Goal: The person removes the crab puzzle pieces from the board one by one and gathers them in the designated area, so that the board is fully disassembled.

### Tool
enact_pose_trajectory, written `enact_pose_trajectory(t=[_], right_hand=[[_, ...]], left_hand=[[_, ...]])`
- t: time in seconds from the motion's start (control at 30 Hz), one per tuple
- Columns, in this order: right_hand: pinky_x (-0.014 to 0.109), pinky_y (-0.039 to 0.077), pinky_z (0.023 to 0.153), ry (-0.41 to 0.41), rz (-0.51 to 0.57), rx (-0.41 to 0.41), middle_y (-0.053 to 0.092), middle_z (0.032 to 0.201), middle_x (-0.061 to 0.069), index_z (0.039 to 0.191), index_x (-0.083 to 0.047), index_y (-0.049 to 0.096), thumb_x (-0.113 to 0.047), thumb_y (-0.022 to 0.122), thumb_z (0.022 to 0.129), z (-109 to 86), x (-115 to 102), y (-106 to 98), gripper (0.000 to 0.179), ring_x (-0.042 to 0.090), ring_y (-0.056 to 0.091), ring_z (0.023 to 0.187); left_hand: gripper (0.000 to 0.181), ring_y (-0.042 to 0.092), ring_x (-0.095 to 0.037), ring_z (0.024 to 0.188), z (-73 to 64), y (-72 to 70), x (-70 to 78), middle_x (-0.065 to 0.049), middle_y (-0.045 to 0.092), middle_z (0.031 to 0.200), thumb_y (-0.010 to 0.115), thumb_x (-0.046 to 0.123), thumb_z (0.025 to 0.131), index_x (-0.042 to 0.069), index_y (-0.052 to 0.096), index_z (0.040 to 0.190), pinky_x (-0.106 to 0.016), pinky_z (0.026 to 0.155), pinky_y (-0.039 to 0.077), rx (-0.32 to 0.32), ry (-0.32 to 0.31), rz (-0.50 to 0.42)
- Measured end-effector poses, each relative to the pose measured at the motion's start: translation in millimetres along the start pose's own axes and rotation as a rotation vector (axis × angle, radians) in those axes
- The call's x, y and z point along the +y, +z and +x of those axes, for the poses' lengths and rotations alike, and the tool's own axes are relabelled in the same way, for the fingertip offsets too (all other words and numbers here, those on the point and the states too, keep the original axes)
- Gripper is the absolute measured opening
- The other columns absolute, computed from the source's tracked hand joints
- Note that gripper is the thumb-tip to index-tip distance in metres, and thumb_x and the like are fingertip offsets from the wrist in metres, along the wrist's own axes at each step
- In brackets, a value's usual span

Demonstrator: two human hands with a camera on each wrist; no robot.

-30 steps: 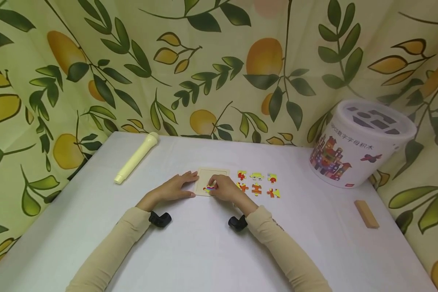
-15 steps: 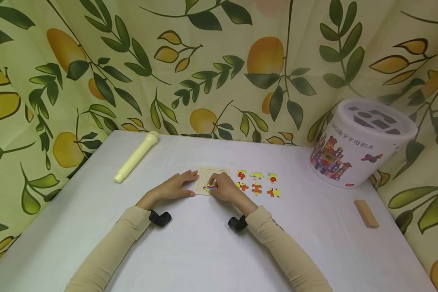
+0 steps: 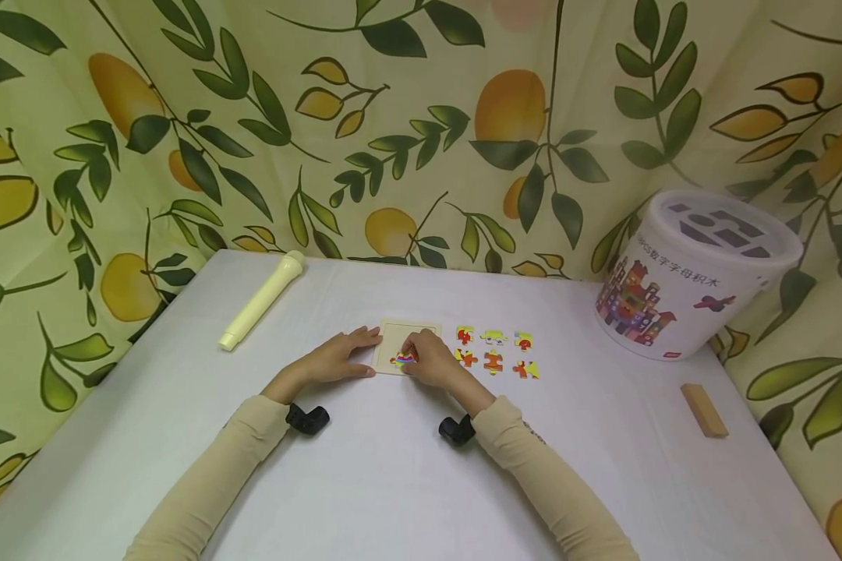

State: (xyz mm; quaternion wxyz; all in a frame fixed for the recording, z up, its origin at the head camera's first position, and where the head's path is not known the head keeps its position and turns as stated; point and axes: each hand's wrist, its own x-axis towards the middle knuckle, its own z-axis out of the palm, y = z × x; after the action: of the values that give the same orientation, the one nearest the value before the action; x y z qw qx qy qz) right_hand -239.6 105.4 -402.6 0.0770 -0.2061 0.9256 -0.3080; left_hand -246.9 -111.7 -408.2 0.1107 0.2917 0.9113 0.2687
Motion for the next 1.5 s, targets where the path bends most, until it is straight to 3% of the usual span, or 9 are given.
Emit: enact_pose_trajectory(t=[0.5, 0.7, 0.83, 1.13, 1.3, 1.5], right_hand=[[0.026, 0.040, 0.068, -0.019, 0.017, 0.021, 0.055, 0.085, 0.007, 0.097, -0.008, 0.064, -0.005, 0.070, 0.077, -1.1, 1, 2, 0.021, 0.017, 0.048, 0.076], [0.025, 0.041, 0.063, -0.055, 0.146, 0.022, 0.061, 0.080, 0.007, 0.094, -0.008, 0.069, -0.003, 0.061, 0.085, 0.0, 8, -7, 0.013, 0.015, 0.051, 0.072], [0.024, 0.043, 0.061, -0.029, 0.219, 0.004, 0.065, 0.083, 0.006, 0.093, -0.006, 0.070, -0.004, 0.061, 0.086, 1.2, 10, -11, 0.012, 0.013, 0.052, 0.070], [0.022, 0.043, 0.063, 0.005, 0.207, -0.022, 0.064, 0.084, 0.005, 0.093, -0.006, 0.069, -0.009, 0.059, 0.088, 4.6, 12, -7, 0.011, 0.013, 0.051, 0.071], [0.023, 0.043, 0.064, 0.006, 0.262, -0.026, 0.064, 0.084, 0.005, 0.094, -0.005, 0.069, -0.009, 0.061, 0.088, 3.2, 13, -16, 0.012, 0.013, 0.050, 0.071], [0.023, 0.045, 0.067, 0.125, 0.406, -0.036, 0.068, 0.089, 0.004, 0.100, -0.004, 0.069, -0.012, 0.062, 0.087, -2.9, 23, -34, 0.016, 0.012, 0.055, 0.075]], left_hand=[[0.062, 0.021, -0.033, 0.140, -0.6, 3.4, -2.9, -0.012, 0.032, 0.148, 0.066, 0.026, 0.084, 0.002, 0.041, 0.137, -0.060, 0.109, 0.013, -0.005, 0.002, -0.003], [0.063, 0.021, -0.032, 0.140, 0.2, 2.9, -2.8, -0.012, 0.032, 0.148, 0.065, 0.027, 0.085, 0.003, 0.041, 0.137, -0.058, 0.110, 0.013, -0.011, -0.010, 0.001], [0.063, 0.020, -0.032, 0.140, -0.1, 1.9, -1.5, -0.012, 0.031, 0.149, 0.065, 0.027, 0.085, 0.003, 0.041, 0.138, -0.058, 0.110, 0.013, -0.019, -0.016, 0.002], [0.062, 0.020, -0.032, 0.140, 1.7, 2.0, -2.4, -0.012, 0.031, 0.148, 0.065, 0.027, 0.085, 0.003, 0.041, 0.137, -0.059, 0.109, 0.013, -0.017, 0.000, 0.004], [0.063, 0.020, -0.032, 0.140, 1.3, -0.5, -1.0, -0.012, 0.031, 0.149, 0.065, 0.027, 0.084, 0.003, 0.041, 0.137, -0.059, 0.109, 0.012, -0.015, -0.003, 0.003], [0.063, 0.020, -0.033, 0.140, 2.5, -1.5, -1.2, -0.013, 0.030, 0.149, 0.065, 0.027, 0.085, 0.003, 0.041, 0.138, -0.059, 0.109, 0.013, -0.015, 0.000, 0.014]])
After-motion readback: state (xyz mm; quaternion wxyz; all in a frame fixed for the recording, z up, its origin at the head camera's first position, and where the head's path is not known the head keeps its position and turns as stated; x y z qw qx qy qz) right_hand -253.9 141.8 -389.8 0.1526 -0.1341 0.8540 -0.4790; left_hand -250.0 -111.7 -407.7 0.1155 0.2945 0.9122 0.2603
